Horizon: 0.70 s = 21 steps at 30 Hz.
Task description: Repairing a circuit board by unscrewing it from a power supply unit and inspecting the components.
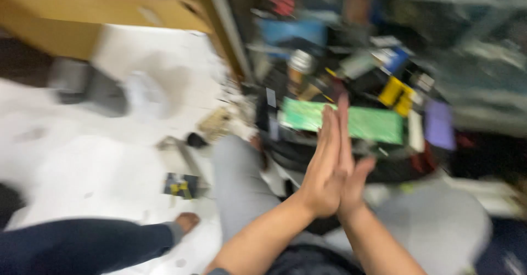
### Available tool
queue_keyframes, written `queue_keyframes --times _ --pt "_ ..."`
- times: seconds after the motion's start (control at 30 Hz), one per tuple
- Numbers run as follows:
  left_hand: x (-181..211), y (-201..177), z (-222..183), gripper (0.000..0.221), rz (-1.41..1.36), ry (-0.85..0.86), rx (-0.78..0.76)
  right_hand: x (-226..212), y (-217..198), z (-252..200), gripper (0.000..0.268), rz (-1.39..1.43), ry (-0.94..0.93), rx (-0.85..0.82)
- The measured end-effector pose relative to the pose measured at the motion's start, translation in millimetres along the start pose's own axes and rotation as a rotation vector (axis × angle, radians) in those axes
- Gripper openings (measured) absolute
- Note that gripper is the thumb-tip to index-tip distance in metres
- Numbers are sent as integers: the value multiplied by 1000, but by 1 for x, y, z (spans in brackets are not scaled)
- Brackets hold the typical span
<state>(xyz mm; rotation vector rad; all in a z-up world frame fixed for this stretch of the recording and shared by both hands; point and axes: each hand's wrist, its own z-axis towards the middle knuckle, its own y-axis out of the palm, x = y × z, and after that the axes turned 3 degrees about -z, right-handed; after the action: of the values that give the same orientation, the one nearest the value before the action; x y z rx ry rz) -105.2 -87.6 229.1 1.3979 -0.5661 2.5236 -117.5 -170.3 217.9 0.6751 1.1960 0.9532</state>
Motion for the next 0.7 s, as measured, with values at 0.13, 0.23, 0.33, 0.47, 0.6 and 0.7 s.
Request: queue_keyframes --times 0.13,0.23,0.33,0.47,0.6,0.7 --pt "-1 -22 24 73 -131 -9 377 37 -44 -47 119 -495 178 -20" --pt "16 -3 5 69 -102 73 315 -6 -17 -1 99 163 3 86" --pt "21 17 -13 77 -182 93 27 -18 -47 17 33 337 -188 11" --pt "-20 7 7 67 100 145 58 -21 -4 38 34 -328 -98 -142" --pt "-10 -8 18 75 177 -198 271 -50 15 -23 80 -709 -10 -268" --pt "53 0 3 76 -112 -62 178 -28 5 0 76 -1328 -564 -233"
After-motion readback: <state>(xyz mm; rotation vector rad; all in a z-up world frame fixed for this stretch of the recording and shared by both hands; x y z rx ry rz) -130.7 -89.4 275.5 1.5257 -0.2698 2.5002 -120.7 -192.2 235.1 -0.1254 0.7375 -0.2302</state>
